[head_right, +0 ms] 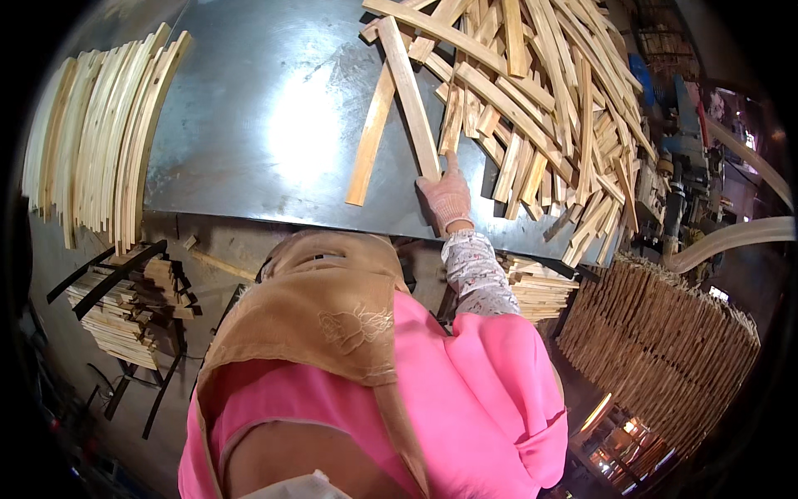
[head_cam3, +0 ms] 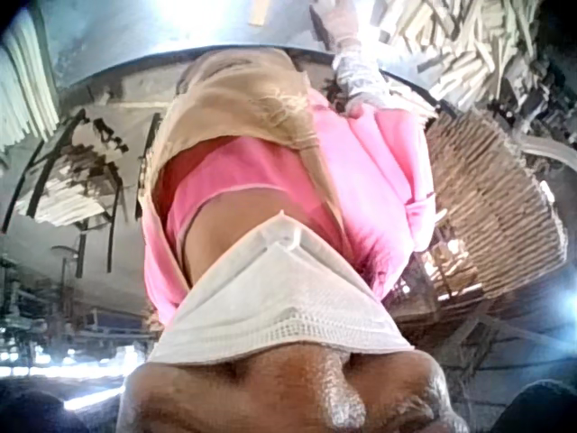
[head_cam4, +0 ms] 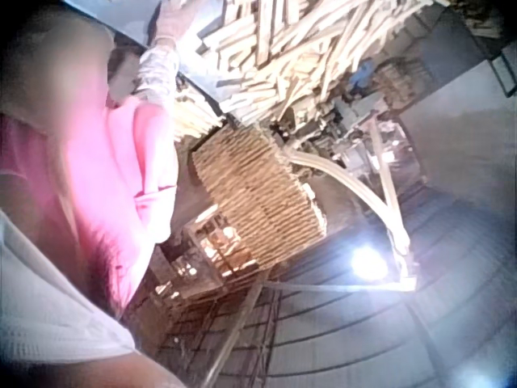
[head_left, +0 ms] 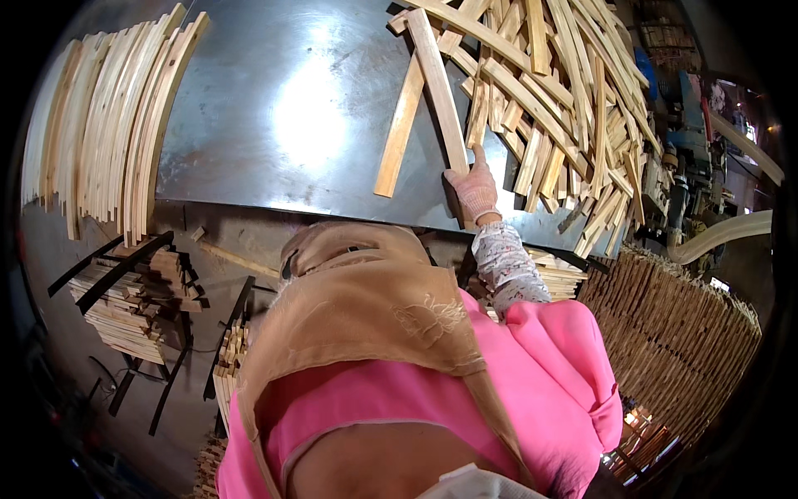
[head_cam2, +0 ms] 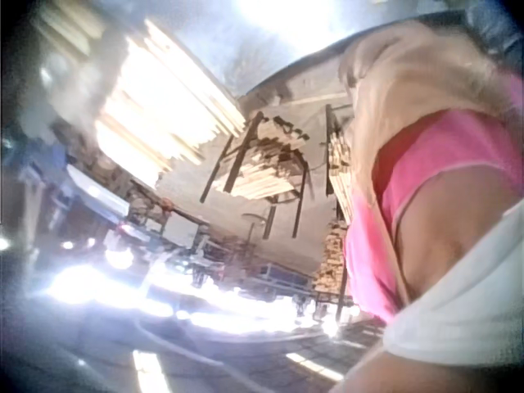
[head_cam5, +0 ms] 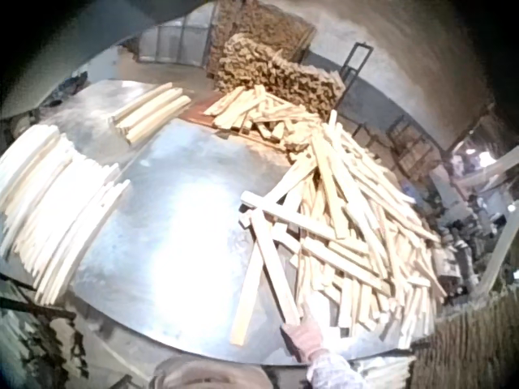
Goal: The person sorts thin wooden strips on a large metal table, picking them up from a disorganized pile and arranging them into neat, parallel stacks. The person handles the strips by hand, repeatedly moving them from the right side of the table to the left side to form organized bundles.
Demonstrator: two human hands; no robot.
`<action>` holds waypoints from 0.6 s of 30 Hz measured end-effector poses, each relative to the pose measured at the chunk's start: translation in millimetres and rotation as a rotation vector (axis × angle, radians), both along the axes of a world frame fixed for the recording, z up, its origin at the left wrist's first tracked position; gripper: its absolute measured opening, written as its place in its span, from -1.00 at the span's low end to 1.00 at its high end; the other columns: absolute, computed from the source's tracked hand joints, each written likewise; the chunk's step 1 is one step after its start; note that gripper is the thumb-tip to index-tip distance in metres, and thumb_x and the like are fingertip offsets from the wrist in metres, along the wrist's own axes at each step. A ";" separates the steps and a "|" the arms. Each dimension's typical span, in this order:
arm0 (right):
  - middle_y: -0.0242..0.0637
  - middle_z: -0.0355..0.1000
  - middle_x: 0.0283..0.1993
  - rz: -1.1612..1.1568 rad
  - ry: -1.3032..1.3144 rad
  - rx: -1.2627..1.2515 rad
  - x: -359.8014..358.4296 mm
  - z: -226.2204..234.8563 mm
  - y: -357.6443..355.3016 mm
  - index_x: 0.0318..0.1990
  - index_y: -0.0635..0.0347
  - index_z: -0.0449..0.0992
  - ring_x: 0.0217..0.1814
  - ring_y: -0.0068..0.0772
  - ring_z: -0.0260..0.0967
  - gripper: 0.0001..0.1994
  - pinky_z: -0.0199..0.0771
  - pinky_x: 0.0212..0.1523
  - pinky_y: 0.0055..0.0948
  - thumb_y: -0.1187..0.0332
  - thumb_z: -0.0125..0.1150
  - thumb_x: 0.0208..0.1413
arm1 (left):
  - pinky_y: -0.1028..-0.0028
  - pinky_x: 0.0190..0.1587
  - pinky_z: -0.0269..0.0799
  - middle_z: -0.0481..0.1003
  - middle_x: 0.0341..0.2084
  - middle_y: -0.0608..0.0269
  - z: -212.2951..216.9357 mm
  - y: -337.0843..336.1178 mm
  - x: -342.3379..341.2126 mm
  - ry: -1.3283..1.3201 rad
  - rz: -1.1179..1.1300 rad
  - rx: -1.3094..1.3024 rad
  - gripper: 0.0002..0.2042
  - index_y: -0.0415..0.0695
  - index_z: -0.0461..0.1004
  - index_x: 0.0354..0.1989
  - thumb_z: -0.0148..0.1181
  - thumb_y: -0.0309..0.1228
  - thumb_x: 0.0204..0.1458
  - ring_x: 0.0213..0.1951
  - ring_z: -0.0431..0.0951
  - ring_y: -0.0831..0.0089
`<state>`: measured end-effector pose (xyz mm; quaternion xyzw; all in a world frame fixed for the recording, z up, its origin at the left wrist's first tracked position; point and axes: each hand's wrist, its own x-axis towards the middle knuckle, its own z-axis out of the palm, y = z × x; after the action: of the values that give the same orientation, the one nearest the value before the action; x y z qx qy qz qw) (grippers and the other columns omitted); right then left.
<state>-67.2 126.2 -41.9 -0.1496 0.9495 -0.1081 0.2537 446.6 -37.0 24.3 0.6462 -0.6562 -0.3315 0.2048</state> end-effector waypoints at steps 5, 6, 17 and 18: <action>0.11 0.53 0.24 0.041 0.002 0.020 0.7 0.5 -9.5 0.46 0.10 0.31 0.26 0.18 0.52 -0.16 0.52 0.26 -0.07 0.01 0.46 0.04 | 0.22 0.07 0.45 0.59 -0.04 -0.08 -54.1 -30.7 -151.6 0.256 -0.349 0.385 -0.67 -0.23 0.58 0.01 0.10 -0.23 0.31 -0.02 0.59 0.11; 0.09 0.52 0.26 0.103 0.031 -0.018 -1.4 -1.9 -17.4 0.43 0.12 0.37 0.27 0.16 0.51 -0.20 0.51 0.27 -0.08 -0.01 0.44 0.06 | 0.21 0.15 0.42 0.60 -0.03 -0.04 -90.1 -37.6 -172.8 0.359 -0.449 0.485 -0.63 -0.24 0.53 0.10 0.10 -0.20 0.31 0.01 0.57 0.10; 0.28 0.44 0.31 0.196 -0.478 -0.586 113.3 -6.2 -189.1 0.49 0.34 0.23 0.40 0.17 0.40 -0.20 0.36 0.39 -0.22 -0.01 0.26 0.24 | 0.30 0.03 0.59 0.60 -0.04 0.08 -106.3 -144.4 -291.9 0.986 -0.036 1.084 -0.50 -0.30 0.48 0.23 0.25 -0.11 0.35 -0.07 0.60 0.25; 0.17 0.57 0.09 0.174 -0.647 -0.660 119.8 14.5 -205.7 0.43 0.29 0.28 0.10 0.13 0.56 -0.33 0.51 0.20 -0.18 0.07 0.21 0.29 | 0.32 -0.05 0.64 0.60 -0.06 0.09 -110.7 -160.7 -277.8 1.064 -0.024 1.084 -0.55 -0.28 0.48 0.23 0.23 -0.17 0.37 -0.12 0.62 0.24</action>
<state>52.6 -79.5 -27.3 -0.2598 0.7205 -0.4236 0.4837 168.8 -197.8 -86.4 0.4020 -0.2212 -0.8768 0.1438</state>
